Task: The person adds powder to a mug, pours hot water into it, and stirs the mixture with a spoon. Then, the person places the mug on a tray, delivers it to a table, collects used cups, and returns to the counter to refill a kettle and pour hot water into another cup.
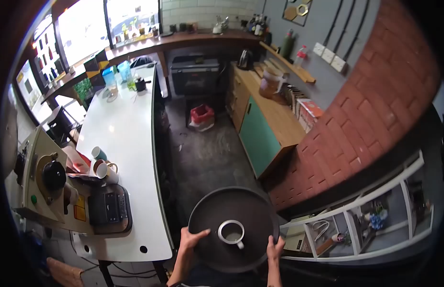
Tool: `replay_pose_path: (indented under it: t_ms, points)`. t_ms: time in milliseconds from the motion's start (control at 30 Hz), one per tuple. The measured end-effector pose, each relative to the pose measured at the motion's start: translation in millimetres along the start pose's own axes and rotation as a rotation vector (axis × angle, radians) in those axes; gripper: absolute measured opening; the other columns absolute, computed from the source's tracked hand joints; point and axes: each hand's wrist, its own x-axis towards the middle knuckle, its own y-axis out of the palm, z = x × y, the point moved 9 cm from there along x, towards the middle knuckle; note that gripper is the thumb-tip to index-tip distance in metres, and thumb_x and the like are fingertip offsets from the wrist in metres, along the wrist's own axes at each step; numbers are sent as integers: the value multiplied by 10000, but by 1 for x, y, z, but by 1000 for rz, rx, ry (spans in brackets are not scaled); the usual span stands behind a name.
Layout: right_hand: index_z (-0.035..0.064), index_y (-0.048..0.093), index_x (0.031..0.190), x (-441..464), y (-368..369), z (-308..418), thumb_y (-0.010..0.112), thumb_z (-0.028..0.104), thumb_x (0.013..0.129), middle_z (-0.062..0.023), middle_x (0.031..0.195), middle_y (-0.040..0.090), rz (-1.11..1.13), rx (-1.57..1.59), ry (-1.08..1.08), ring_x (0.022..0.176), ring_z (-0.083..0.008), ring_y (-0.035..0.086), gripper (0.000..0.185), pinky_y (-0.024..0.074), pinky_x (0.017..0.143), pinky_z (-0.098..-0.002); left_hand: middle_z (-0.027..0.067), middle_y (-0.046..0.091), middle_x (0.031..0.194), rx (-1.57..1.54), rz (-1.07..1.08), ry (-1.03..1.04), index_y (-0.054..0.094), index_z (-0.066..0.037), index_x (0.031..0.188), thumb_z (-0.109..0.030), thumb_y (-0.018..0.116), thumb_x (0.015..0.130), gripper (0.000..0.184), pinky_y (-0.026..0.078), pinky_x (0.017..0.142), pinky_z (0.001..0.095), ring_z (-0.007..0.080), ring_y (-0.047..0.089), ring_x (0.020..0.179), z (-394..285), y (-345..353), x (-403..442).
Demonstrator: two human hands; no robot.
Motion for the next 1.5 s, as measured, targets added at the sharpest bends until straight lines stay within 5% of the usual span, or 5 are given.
replay_pose_path:
  t_ms: [300, 367, 500, 933, 1500]
  points:
    - [-35, 532, 772, 201, 37, 75, 600, 168, 910, -21, 637, 476, -174, 142, -314, 637, -108, 401, 254, 373, 569, -336, 109, 726, 856, -58, -136, -49, 713, 61, 980, -231, 811, 820, 347, 576, 674, 310, 171, 694, 729, -97, 74, 132]
    - [-60, 574, 1159, 247, 73, 47, 625, 349, 940, -215, 1146, 529, 109, 222, 41, 1100, -315, 497, 466, 368, 1016, -406, 111, 726, 856, -65, -177, -23, 713, 62, 979, -236, 806, 826, 347, 576, 671, 310, 173, 694, 726, -105, 84, 164]
    - [-63, 582, 1130, 311, 109, 73, 613, 304, 937, -190, 1152, 538, 173, 178, 90, 1122, -289, 494, 416, 380, 1003, -405, 113, 728, 862, -75, -232, -77, 716, 61, 982, -248, 795, 839, 350, 576, 680, 313, 179, 698, 739, -112, 100, 225]
    - [68, 328, 691, 633, 167, 165, 509, 165, 940, 44, 653, 328, 45, 310, -176, 633, -71, 332, 322, 300, 542, -300, 119, 734, 863, 30, -314, 3, 728, 68, 983, -389, 738, 881, 469, 561, 683, 319, 178, 690, 744, -153, 245, 521]
    - [-138, 618, 1044, 702, 137, 62, 573, 138, 930, -339, 1080, 603, -224, -70, 163, 1047, -469, 566, 303, 438, 914, -504, 111, 735, 837, 177, -17, -229, 726, 42, 999, -479, 699, 893, 532, 556, 692, 335, 177, 699, 740, -58, 371, 665]
